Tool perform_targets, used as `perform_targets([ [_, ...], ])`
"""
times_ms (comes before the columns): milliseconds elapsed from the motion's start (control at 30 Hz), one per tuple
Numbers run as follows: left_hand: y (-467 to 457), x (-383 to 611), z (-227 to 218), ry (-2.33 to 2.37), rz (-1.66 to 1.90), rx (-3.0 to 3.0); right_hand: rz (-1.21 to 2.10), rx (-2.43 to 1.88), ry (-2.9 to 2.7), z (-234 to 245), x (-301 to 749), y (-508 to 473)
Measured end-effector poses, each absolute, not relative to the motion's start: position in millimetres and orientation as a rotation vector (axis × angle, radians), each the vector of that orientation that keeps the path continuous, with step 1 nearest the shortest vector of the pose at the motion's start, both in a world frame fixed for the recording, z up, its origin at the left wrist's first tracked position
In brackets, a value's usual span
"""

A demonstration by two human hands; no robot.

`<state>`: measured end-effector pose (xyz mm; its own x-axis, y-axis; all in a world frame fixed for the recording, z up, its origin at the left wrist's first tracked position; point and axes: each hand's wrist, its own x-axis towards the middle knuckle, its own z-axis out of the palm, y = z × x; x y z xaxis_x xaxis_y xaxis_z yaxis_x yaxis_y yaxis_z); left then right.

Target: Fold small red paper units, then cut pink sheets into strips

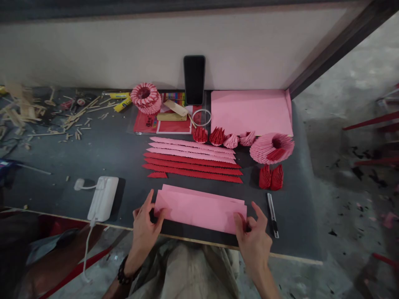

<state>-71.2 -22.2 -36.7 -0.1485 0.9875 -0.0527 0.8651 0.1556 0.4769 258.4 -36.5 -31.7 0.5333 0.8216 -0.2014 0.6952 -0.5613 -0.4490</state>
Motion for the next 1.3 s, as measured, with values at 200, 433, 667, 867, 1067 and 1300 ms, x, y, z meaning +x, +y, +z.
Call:
perform_targets([
  [200, -11.8, -66.9, -32.2, 2.133, 0.442, 1.733, 0.511, -2.683, -1.354, -27.3, 245.3, -27.1],
  [433, -3.8, -66.6, -38.5, 2.185, 0.369, 1.787, 0.532, -2.816, -1.295, -20.7, 242.4, -18.1],
  [667, -7.9, -60.8, -44.5, 2.254, 0.203, 1.973, 0.505, -2.813, -1.380, -16.9, 240.7, -15.8],
  [867, -5.0, -52.1, -35.9, 2.306, 0.023, 2.045, 0.400, -2.652, -1.416, -24.8, 243.9, -24.6],
  [1067, -7.9, -43.5, -33.9, 2.302, 0.021, 2.077, 0.334, -2.544, -1.378, -30.3, 244.1, -29.2],
  [1300, -14.7, -36.6, -35.7, 2.324, -0.032, 2.087, 0.400, -2.651, -1.402, -27.1, 243.7, -27.2],
])
